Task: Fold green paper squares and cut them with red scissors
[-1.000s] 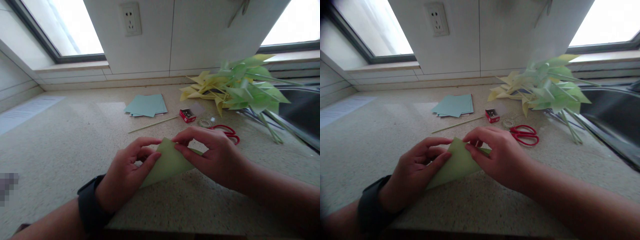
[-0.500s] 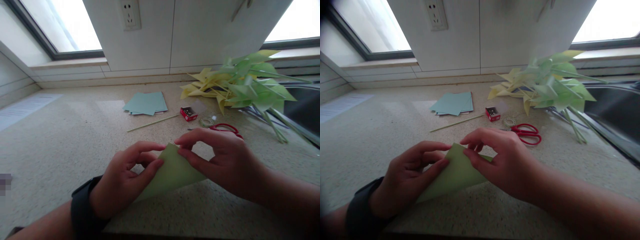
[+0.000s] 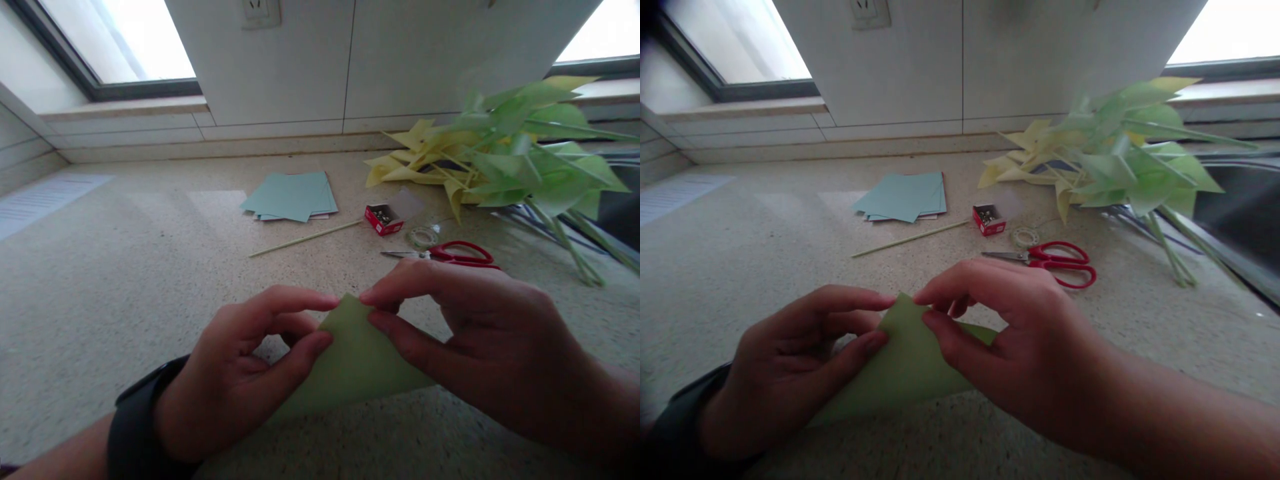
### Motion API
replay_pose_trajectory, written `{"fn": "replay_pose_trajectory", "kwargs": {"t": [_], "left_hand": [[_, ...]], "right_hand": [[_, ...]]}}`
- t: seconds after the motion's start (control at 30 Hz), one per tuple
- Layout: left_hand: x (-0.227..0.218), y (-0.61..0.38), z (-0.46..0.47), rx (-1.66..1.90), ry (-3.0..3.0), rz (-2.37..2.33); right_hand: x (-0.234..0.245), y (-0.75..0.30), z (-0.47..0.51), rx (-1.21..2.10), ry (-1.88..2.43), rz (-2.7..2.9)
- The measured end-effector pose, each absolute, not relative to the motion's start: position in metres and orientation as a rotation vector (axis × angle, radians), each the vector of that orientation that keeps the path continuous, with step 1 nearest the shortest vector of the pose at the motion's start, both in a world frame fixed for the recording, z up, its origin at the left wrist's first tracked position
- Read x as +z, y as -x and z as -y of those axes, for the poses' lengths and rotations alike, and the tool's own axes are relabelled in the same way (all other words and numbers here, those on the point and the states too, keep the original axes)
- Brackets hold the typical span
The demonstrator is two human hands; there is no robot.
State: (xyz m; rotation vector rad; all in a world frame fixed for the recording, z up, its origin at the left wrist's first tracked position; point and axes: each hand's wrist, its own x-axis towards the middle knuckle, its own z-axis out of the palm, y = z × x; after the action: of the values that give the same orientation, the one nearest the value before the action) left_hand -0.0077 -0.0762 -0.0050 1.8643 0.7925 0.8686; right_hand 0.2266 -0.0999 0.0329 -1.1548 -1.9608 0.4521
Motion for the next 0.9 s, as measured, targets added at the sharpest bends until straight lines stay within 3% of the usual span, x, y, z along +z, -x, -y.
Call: {"fn": "replay_pose_trajectory", "kwargs": {"t": [0.9], "left_hand": [[-0.0020, 0.0090, 0.0780, 0.865, -1.890, -0.812]], "right_hand": [[0.0299, -0.2265, 0.0979, 0.477, 1.149, 1.954]]}}
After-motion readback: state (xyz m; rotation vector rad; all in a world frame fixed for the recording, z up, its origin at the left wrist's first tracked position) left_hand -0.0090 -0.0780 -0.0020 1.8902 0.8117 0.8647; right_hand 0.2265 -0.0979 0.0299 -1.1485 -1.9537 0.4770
